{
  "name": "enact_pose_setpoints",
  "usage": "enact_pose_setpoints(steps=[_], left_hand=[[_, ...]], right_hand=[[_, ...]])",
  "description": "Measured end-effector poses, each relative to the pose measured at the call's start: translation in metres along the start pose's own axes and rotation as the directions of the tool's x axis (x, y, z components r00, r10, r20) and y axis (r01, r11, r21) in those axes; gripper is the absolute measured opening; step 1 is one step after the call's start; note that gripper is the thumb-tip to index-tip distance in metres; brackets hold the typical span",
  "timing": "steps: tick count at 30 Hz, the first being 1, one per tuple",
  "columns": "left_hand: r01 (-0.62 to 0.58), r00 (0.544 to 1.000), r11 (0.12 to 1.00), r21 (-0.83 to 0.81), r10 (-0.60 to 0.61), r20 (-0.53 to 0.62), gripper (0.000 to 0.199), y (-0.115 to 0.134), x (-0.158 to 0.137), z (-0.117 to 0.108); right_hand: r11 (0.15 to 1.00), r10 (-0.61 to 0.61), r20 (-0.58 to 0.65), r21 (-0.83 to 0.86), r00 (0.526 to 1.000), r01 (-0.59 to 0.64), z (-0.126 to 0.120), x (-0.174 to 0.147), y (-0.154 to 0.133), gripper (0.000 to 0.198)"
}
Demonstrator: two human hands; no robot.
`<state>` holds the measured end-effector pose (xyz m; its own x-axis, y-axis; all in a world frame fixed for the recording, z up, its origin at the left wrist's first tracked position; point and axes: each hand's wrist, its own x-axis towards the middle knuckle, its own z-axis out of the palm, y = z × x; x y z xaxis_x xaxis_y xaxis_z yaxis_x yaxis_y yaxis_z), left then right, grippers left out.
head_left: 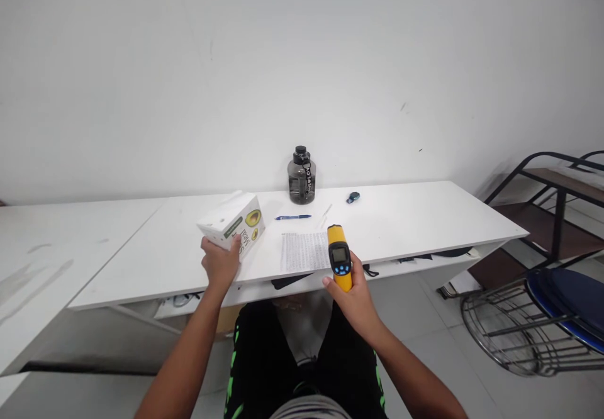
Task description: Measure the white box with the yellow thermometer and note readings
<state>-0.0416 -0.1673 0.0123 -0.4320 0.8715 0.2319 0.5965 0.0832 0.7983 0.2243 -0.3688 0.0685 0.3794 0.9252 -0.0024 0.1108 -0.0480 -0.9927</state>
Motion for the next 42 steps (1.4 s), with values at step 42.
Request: enact_pose_setpoints(steps=[42], left_hand=[[-0.032, 0.988, 0.999, 0.004, 0.032, -0.151, 0.088, -0.004, -0.016, 0.002]], right_hand=[[0.996, 0.03, 0.032, 0.083, 0.999, -0.032, 0.009, -0.011, -0.002, 0.096]])
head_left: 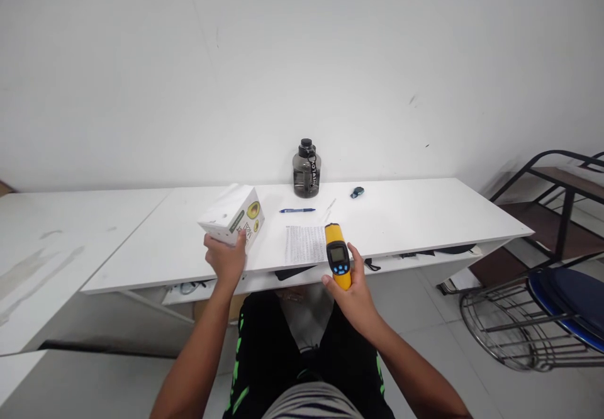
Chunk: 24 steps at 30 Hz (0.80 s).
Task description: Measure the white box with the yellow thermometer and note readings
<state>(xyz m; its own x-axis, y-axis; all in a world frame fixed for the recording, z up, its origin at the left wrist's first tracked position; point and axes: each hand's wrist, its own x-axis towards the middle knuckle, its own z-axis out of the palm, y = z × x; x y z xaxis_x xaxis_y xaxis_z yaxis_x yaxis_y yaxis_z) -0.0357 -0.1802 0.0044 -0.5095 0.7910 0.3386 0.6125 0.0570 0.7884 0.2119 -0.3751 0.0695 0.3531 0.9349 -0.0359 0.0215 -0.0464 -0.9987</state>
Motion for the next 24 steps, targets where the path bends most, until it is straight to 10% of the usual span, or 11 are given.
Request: enact_pose_setpoints(steps=[24], left_hand=[[0.0, 1.0, 1.0, -0.005, 0.0, -0.003, 0.089, -0.0024, 0.0002, 0.002]], right_hand=[[1.0, 0.0, -0.022, 0.012, 1.0, 0.001, 0.003, -0.0029, -0.0031, 0.102]])
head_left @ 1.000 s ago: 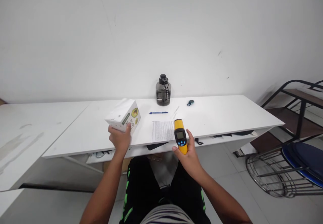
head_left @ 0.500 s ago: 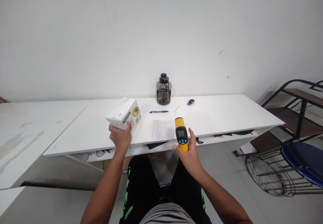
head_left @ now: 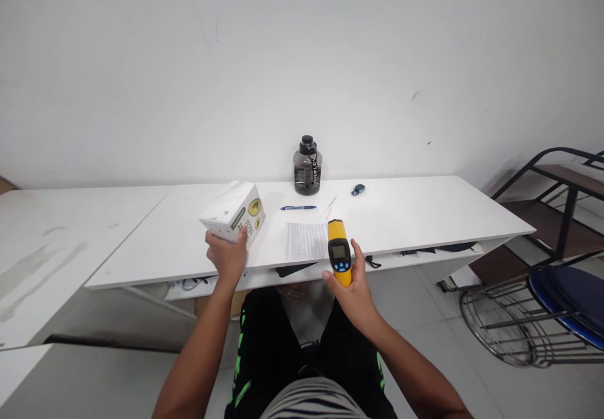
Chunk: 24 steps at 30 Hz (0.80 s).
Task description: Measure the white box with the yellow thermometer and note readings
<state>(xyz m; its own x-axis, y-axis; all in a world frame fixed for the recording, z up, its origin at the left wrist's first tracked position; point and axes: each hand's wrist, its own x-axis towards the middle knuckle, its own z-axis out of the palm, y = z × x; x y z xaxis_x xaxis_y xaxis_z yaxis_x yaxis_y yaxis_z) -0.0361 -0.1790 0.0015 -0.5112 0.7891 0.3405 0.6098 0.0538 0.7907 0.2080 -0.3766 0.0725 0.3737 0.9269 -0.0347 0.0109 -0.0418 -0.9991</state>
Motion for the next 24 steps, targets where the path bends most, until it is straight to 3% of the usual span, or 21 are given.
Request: enact_pose_setpoints(steps=[10, 24], left_hand=[[0.017, 1.0, 1.0, 0.017, -0.018, 0.012, 0.088, 0.004, -0.001, -0.003], [0.04, 0.998, 0.999, 0.003, -0.04, 0.05, 0.088, 0.009, -0.005, -0.007]], right_hand=[[0.996, -0.018, 0.001, 0.083, 1.0, 0.017, 0.001, 0.004, 0.008, 0.102], [1.0, -0.028, 0.009, 0.004, 1.0, 0.028, 0.003, 0.003, 0.009, 0.105]])
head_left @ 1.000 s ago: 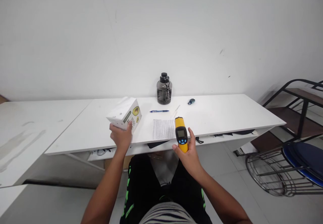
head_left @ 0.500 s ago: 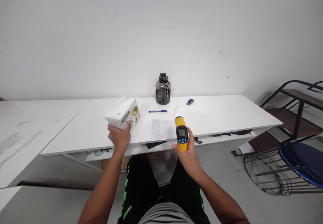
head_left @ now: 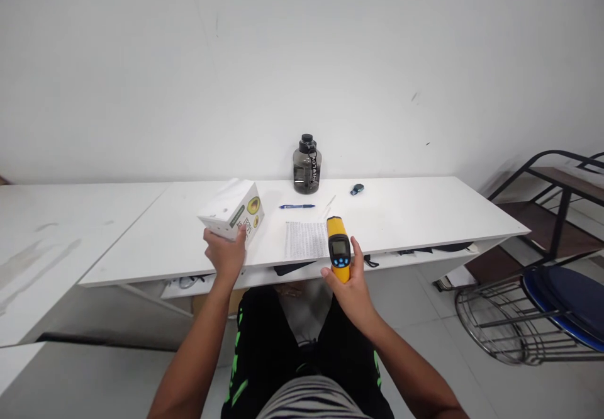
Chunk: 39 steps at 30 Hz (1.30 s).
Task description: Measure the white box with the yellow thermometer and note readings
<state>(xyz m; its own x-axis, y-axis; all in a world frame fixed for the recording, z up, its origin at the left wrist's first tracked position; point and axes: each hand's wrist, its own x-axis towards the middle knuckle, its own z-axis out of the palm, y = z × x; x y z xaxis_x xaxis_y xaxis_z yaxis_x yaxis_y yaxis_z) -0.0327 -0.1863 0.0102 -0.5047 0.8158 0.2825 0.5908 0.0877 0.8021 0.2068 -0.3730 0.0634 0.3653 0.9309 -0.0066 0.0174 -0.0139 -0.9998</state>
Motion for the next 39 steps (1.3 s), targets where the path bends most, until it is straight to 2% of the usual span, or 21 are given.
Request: enact_pose_setpoints(steps=[3, 5, 7, 10, 13, 15, 17, 22, 24, 26, 28, 29, 30, 32, 34, 36, 37, 39], left_hand=[[0.007, 1.0, 1.0, -0.001, -0.007, 0.006, 0.087, 0.003, 0.0, -0.001], [0.035, 0.998, 0.999, -0.001, -0.035, 0.046, 0.088, 0.007, 0.001, -0.004], [0.071, 0.993, 0.997, 0.023, -0.073, 0.094, 0.09, 0.011, 0.003, -0.007], [0.083, 0.987, 0.994, 0.077, -0.093, 0.134, 0.093, 0.017, 0.005, -0.011], [0.085, 0.982, 0.991, 0.099, -0.1, 0.159, 0.095, 0.019, 0.007, -0.011], [0.087, 0.98, 0.99, 0.108, -0.104, 0.172, 0.096, 0.02, 0.012, -0.007], [0.08, 0.978, 0.99, 0.116, -0.101, 0.183, 0.097, 0.021, 0.023, -0.001], [0.059, 0.974, 0.989, 0.136, -0.087, 0.21, 0.095, 0.027, 0.065, 0.016], [0.038, 0.988, 0.992, 0.116, -0.055, 0.147, 0.098, 0.031, 0.071, 0.02], [-0.09, 0.996, 0.992, 0.084, 0.089, 0.019, 0.101, 0.037, 0.062, 0.022], [-0.334, 0.938, 0.941, 0.057, 0.337, -0.074, 0.093, 0.045, 0.043, 0.026], [-0.426, 0.903, 0.905, 0.018, 0.426, -0.057, 0.083, 0.05, 0.032, 0.03], [-0.501, 0.865, 0.865, -0.029, 0.502, 0.025, 0.069, 0.057, 0.022, 0.037], [-0.618, 0.725, 0.778, -0.114, 0.62, 0.298, 0.046, 0.071, 0.01, 0.057], [-0.667, 0.617, 0.736, -0.111, 0.63, 0.472, 0.04, 0.082, 0.011, 0.084], [-0.73, 0.524, 0.682, -0.031, 0.589, 0.616, 0.04, 0.087, 0.022, 0.111], [-0.756, 0.486, 0.654, -0.002, 0.565, 0.666, 0.04, 0.087, 0.03, 0.122], [-0.799, 0.44, 0.601, 0.028, 0.553, 0.708, 0.033, 0.081, 0.044, 0.139]], right_hand=[[0.988, -0.032, -0.035, -0.155, 0.999, 0.027, -0.012, 0.02, 0.003, 0.102], [0.924, -0.038, -0.027, -0.382, 0.999, 0.025, -0.028, 0.045, 0.006, 0.095], [0.777, 0.002, -0.004, -0.629, 1.0, -0.004, -0.048, 0.076, 0.012, 0.092], [0.496, 0.013, -0.07, -0.866, 0.997, -0.067, -0.073, 0.118, 0.025, 0.082], [0.2, -0.071, -0.071, -0.978, 0.995, -0.055, -0.084, 0.147, 0.041, 0.066], [0.082, -0.11, -0.051, -0.996, 0.993, -0.042, -0.084, 0.159, 0.05, 0.063], [0.048, -0.135, -0.051, -0.998, 0.99, -0.045, -0.083, 0.167, 0.055, 0.063], [0.076, -0.147, -0.079, -0.995, 0.986, -0.068, -0.085, 0.187, 0.06, 0.062], [0.085, -0.139, -0.087, -0.994, 0.986, -0.076, -0.088, 0.195, 0.062, 0.061], [0.099, -0.142, -0.095, -0.992, 0.985, -0.081, -0.093, 0.203, 0.064, 0.061], [0.122, -0.165, -0.098, -0.989, 0.981, -0.078, -0.096, 0.208, 0.065, 0.06], [0.139, -0.187, -0.101, -0.987, 0.977, -0.075, -0.097, 0.209, 0.065, 0.06], [0.157, -0.219, -0.102, -0.985, 0.97, -0.068, -0.096, 0.21, 0.064, 0.06], [0.192, -0.322, -0.052, -0.981, 0.945, 0.012, -0.087, 0.21, 0.058, 0.06], [0.209, -0.44, 0.11, -0.953, 0.891, 0.22, -0.067, 0.21, 0.049, 0.055], [0.234, -0.473, 0.334, -0.844, 0.815, 0.482, -0.037, 0.212, 0.044, 0.048], [0.259, -0.442, 0.4, -0.8, 0.803, 0.54, -0.021, 0.216, 0.043, 0.047], [0.273, -0.337, 0.453, -0.793, 0.826, 0.545, 0.01, 0.227, 0.047, 0.048]])
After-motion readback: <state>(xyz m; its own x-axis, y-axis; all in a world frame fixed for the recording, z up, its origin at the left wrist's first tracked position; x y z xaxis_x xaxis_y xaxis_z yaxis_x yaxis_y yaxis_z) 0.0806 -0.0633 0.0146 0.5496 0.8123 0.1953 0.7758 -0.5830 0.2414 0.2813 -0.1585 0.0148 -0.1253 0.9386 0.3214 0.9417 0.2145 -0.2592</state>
